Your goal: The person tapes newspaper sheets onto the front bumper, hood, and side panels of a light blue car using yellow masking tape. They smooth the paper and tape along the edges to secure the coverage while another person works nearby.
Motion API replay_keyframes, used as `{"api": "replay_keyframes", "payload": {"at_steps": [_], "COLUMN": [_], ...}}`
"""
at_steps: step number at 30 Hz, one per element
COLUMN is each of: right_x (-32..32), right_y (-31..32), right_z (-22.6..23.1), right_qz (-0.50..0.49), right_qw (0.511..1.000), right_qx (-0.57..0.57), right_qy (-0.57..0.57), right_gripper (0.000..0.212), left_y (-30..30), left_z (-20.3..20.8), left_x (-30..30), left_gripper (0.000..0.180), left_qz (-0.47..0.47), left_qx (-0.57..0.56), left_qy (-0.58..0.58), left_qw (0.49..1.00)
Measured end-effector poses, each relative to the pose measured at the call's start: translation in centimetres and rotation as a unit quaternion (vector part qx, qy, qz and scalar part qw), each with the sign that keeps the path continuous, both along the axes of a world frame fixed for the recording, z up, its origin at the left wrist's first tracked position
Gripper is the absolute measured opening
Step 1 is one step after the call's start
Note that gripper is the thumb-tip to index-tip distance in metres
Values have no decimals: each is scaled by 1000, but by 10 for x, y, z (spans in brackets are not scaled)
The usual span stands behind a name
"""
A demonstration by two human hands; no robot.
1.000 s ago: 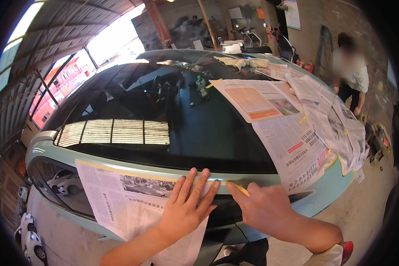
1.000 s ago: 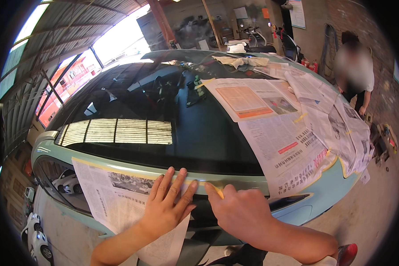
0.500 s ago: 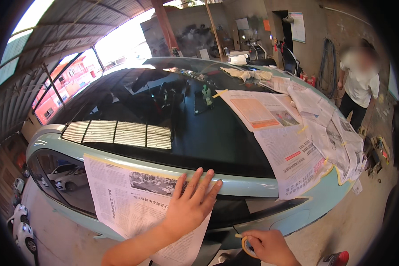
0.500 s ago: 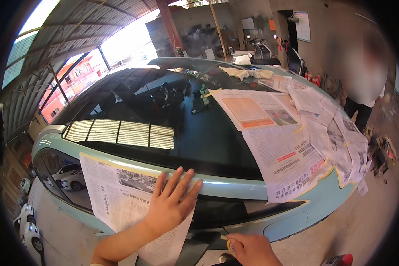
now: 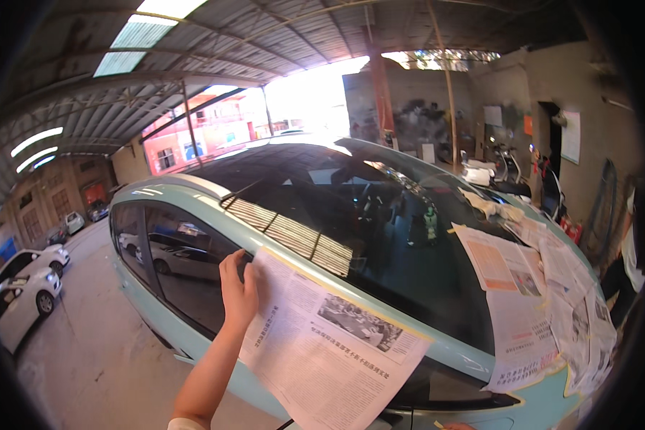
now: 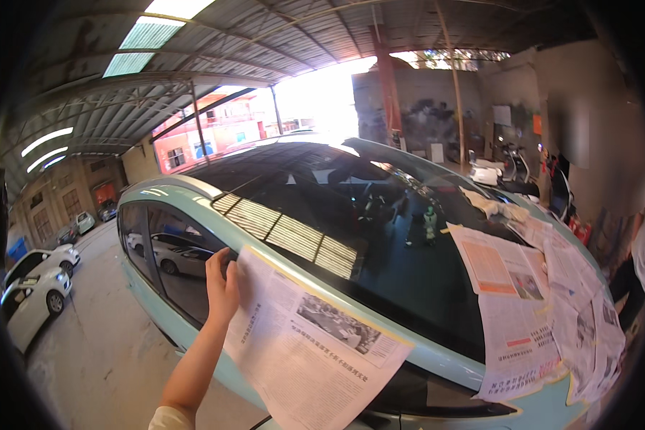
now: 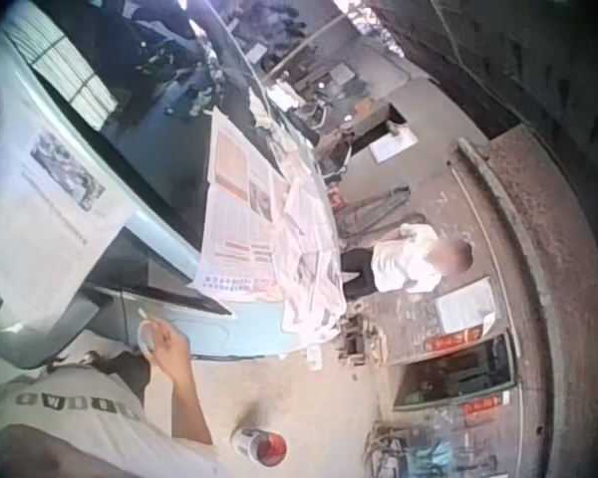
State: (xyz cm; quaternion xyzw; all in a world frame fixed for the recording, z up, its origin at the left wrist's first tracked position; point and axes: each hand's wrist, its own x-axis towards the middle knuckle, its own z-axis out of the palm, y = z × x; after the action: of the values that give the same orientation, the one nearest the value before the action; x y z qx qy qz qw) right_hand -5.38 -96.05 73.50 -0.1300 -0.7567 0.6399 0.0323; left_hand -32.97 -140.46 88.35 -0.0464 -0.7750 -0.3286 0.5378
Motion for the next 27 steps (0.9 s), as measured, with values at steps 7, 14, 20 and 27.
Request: {"api": "replay_keyframes", "payload": {"at_steps": [7,14,20,27], "right_x": [-6,5,9,5], "right_y": [-3,1,1,9], "right_z": [18,13,19,1], "right_qz": [2,-15,-21,-16], "right_qw": [1000,996,994,996], "right_qx": [20,82,102,85], "right_qy": [-16,45,43,30], "right_gripper": [31,28,25,23], "left_y": [-38,-22,-13,-16], "left_z": [22,49,75,74], "left_x": [-10,-20,-26,-31], "left_gripper": [31,41,36,28], "left_qz": [-185,-191,-51,-81], "left_qx": [257,135,-18,-14], "left_qy": [-235,-248,-282,-260], "left_qw": [919,940,958,962]}}
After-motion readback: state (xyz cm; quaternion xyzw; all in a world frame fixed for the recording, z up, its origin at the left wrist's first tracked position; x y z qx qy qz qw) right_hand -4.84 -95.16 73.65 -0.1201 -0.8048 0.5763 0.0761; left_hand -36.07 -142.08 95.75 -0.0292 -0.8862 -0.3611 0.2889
